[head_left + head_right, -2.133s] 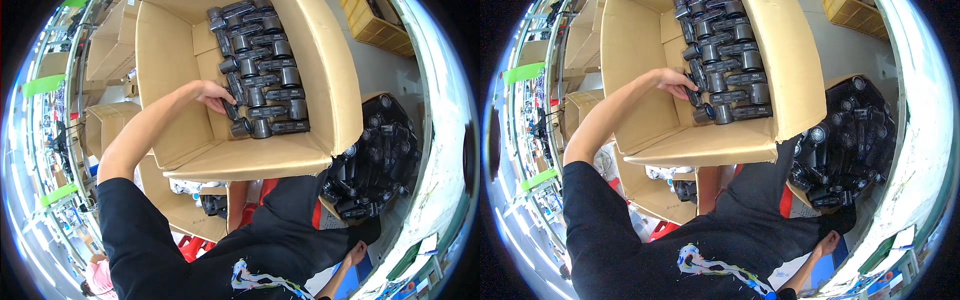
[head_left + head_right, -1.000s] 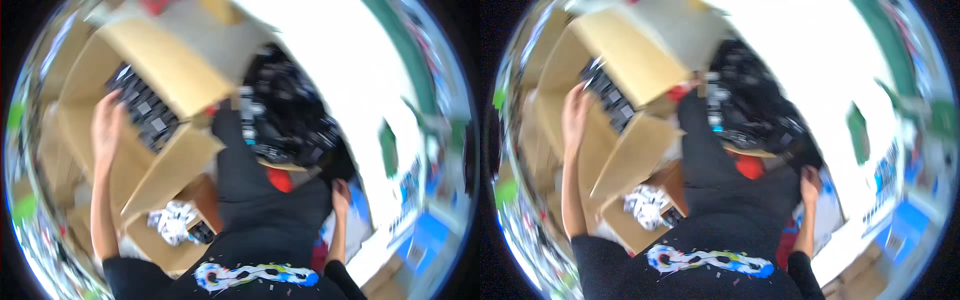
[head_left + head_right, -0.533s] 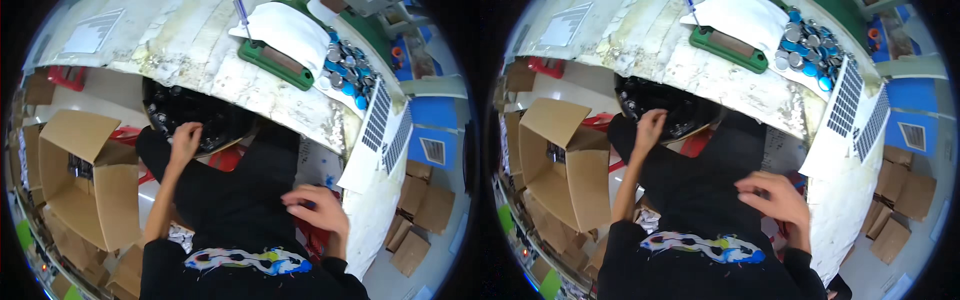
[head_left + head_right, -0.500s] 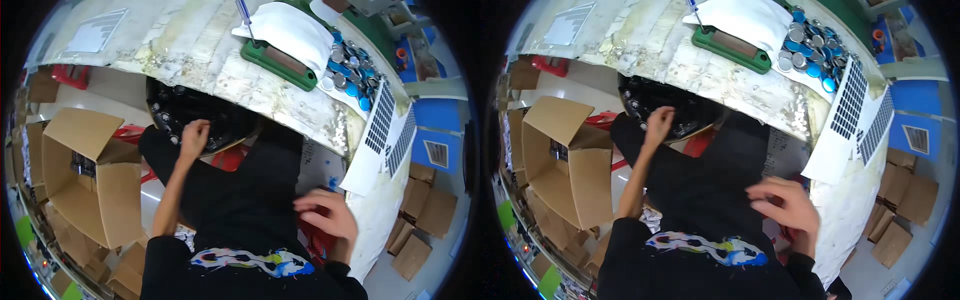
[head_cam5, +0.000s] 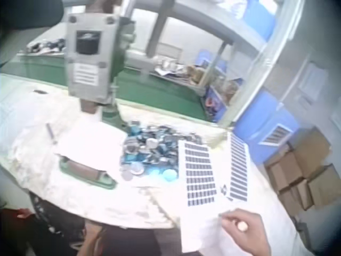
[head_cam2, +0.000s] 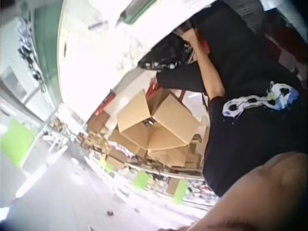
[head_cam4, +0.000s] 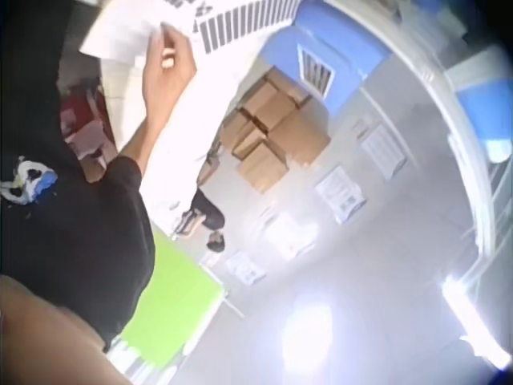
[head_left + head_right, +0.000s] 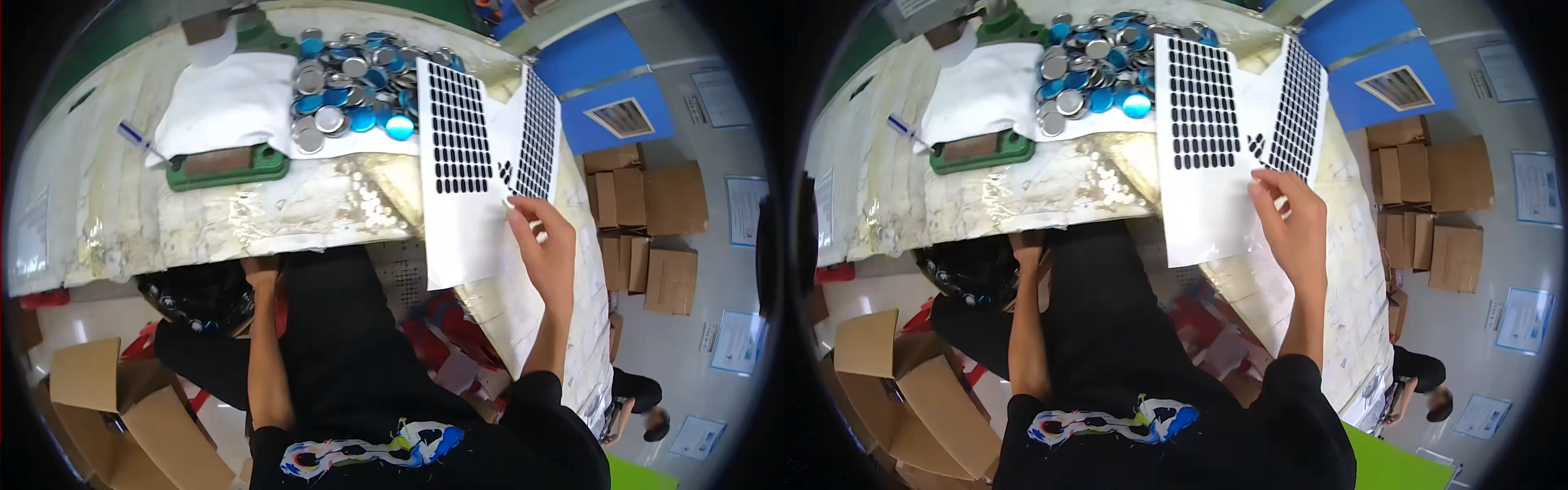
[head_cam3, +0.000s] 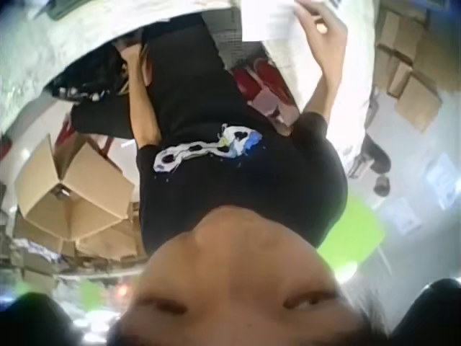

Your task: Apply adhesive stickers to electronic device components and pack them into a shipping box.

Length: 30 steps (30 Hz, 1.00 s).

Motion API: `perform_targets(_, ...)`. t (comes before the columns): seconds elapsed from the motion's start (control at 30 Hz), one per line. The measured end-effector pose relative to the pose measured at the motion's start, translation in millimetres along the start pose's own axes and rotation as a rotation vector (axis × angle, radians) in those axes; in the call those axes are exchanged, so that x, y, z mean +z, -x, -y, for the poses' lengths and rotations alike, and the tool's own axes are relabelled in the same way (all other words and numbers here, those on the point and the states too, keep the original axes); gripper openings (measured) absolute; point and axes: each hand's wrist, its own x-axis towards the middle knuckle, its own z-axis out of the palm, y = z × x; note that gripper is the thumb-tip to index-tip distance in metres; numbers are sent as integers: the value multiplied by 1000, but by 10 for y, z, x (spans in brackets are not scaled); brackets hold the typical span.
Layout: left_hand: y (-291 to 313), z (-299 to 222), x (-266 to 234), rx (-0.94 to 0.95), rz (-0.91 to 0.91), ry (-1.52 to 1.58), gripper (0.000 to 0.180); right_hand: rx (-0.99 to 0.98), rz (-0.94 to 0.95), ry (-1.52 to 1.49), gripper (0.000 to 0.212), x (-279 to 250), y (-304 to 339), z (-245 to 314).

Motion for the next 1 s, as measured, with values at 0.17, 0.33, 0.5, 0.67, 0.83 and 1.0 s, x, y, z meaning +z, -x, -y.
perform_targets(0.17,-190,298,-74,-3,156,-31,49,-145,-36,61,14,20,-276,-214)
perform_targets(0.33,348,-333,-1084,-404,243,937,36,-228,83,130,14,151,-373,-217)
perform_targets(0.5,1082,-123,-1284,-318,290,1635,45,-247,164,124,15,190,-465,-198)
perform_targets(0.67,1511,-441,-1636,-229,322,1797,62,-259,183,106,14,156,-500,-218)
perform_targets(0.83,1586,-540,-1758,-119,235,1895,64,-273,234,144,15,161,-535,-210)
perform_targets(1.0,1513,-771,-1948,-81,72,1764,78,-206,268,96,12,150,-592,-187)
